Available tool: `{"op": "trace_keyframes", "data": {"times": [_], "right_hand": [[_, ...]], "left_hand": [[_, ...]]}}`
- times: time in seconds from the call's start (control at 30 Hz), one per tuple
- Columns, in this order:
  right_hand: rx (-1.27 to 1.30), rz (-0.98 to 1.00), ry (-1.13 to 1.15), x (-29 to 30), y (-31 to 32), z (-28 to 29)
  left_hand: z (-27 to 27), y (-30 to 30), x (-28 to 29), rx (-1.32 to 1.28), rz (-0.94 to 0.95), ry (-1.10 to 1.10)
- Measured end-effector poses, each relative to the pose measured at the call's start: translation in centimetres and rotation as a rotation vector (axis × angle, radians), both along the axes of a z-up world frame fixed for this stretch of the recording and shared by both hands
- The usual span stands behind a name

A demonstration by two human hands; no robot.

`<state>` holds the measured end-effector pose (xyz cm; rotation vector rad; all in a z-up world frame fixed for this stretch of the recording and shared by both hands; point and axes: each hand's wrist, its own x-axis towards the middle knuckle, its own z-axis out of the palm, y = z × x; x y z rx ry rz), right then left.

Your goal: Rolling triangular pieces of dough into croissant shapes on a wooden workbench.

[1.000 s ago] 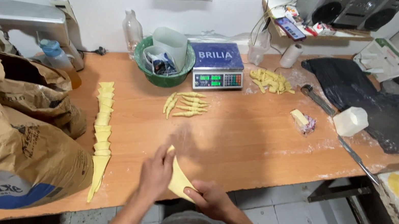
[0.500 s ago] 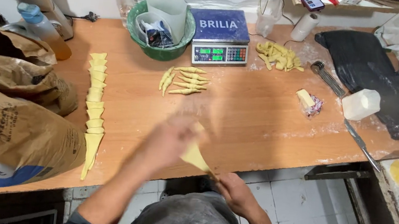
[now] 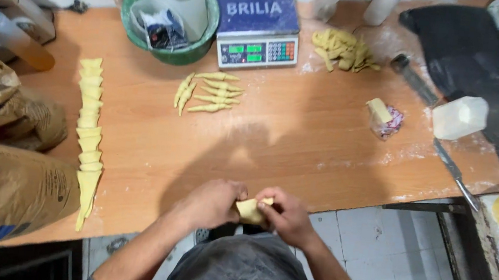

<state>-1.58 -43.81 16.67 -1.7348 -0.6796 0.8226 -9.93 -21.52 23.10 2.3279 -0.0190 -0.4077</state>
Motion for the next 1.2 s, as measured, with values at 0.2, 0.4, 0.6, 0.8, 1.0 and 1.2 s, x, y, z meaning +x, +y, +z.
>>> {"op": "trace_keyframes", "data": {"times": [0.2, 0.4, 0.6, 0.8, 1.0, 1.2], "right_hand": [[0.043, -0.124, -0.003, 9.8, 1.0, -5.3], [0.011, -0.155, -0.27, 15.7, 4.4, -6.2], [-0.092, 0.011, -0.581, 15.8, 5.0, -17.4], [-0.1, 0.121, -0.696, 14.9, 4.6, -17.0], [-0.318, 0.109, -0.789, 14.9, 3.5, -19.3], [-0.482, 0.277, -0.874, 9.4, 4.5, -19.9]], "left_hand": [[-5.0, 2.7, 6.7, -0.021, 0.244, 0.004], [-8.4, 4.5, 10.0, -0.036, 0.413, -0.362], [-24.3, 5.6, 7.2, 0.143, 0.311, -0.216], [-25.0, 3.6, 5.5, 0.075, 0.504, -0.206], [-26.4, 3.9, 5.3, 0.228, 0.629, -0.332], [-27.3, -2.5, 4.8, 0.587, 0.265, -0.139]]}}
